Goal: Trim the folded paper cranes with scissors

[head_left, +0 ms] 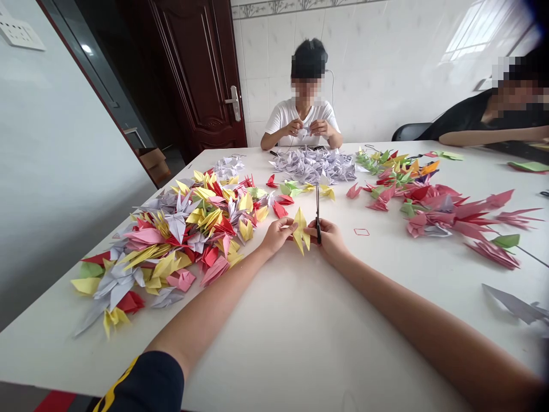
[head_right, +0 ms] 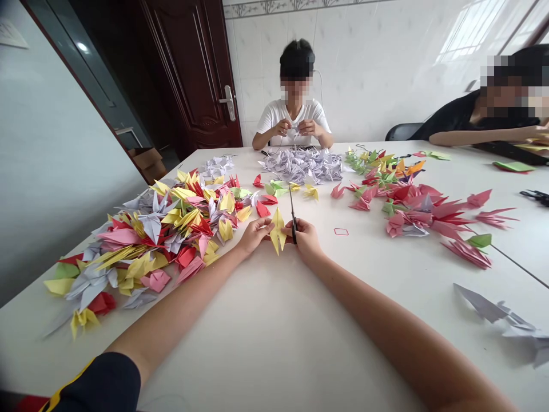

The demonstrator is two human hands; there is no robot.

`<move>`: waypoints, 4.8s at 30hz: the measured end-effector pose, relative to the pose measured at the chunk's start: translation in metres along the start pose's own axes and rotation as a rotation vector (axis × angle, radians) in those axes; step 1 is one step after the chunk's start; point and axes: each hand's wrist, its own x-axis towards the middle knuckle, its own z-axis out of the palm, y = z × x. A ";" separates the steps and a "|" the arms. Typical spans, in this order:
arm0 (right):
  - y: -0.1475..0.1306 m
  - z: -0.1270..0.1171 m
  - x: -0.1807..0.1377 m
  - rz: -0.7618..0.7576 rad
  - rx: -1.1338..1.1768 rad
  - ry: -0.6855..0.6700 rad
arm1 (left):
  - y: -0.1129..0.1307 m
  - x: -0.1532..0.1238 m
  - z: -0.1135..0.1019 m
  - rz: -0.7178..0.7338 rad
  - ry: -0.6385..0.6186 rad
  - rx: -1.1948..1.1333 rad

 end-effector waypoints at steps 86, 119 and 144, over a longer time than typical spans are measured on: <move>-0.010 -0.048 0.028 -0.567 -0.817 0.154 | 0.002 0.005 -0.031 0.249 0.639 0.608; -0.008 -0.045 0.026 -0.594 -0.849 0.146 | 0.001 0.006 -0.030 0.293 0.594 0.642; -0.004 -0.055 0.035 -0.521 -0.692 0.132 | 0.000 0.001 -0.021 0.527 0.473 0.780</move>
